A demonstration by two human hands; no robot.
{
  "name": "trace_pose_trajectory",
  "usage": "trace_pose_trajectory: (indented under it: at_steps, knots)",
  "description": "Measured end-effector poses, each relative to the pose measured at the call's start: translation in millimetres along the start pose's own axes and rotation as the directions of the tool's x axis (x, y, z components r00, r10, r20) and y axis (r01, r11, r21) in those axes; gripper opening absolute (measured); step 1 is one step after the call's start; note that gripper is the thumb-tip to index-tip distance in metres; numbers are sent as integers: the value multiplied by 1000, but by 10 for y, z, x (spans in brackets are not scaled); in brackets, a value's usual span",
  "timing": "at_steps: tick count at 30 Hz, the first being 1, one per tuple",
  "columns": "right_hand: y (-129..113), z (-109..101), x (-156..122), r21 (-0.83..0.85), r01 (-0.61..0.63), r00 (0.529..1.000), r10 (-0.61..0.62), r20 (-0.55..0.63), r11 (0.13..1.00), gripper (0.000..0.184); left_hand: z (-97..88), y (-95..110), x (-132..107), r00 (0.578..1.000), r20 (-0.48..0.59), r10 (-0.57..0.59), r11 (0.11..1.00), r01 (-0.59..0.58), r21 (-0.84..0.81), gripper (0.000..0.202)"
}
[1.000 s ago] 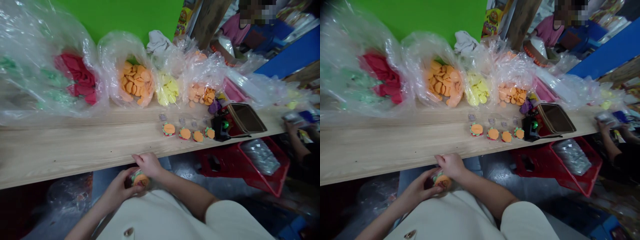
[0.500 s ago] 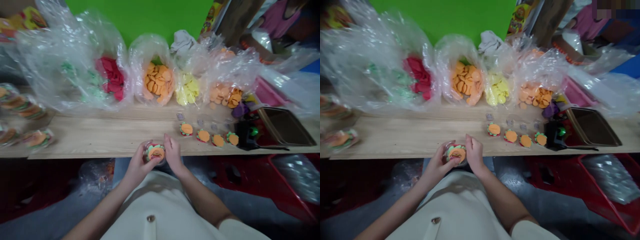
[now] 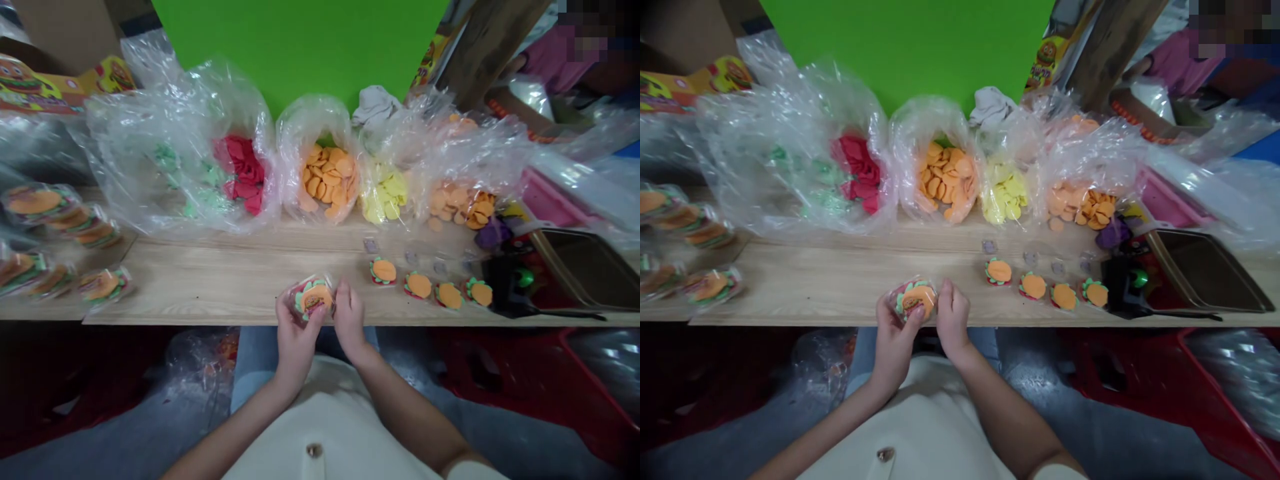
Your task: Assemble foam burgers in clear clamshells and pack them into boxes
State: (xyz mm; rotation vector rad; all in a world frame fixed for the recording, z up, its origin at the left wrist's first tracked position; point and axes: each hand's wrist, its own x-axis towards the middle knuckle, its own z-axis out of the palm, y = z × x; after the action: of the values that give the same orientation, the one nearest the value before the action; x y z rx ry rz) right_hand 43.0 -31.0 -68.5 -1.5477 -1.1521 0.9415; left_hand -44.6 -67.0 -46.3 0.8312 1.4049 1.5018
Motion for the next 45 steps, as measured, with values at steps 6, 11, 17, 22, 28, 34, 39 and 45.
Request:
trace_pose_trajectory:
  at_steps: [6,11,17,22,28,34,39,45]
  knots:
    - [-132,-241,93,-235,419,845,-281,456,877,36,-495,280,288,782,568,-256,966,218,136,42]
    - [-46,-373,-131,-190,471,623,-172,763,862,31,-691,152,-60,700,582,-414,905,387,179,39]
    - [155,-563,-494,-103,351,574,-127,809,931,27,-852,-49,-448,756,544,-365,930,322,177,34]
    - [109,-551,-615,-58,559,466,-256,847,827,32,-945,229,-274,697,670,-256,879,-121,462,18]
    - [136,-506,-643,-70,670,404,-285,869,739,36,-922,169,-326,718,664,-208,850,-203,487,17]
    - [254,-523,-597,-121,435,622,-201,757,892,24,-971,59,-351,808,391,-440,892,345,291,19]
    - [197,-656,-568,-160,468,600,-180,779,869,23,-889,55,-389,797,247,-551,833,512,210,16]
    - [-199,-658,-280,-163,601,350,-75,934,782,10,-775,-4,-338,735,476,-483,873,445,199,16]
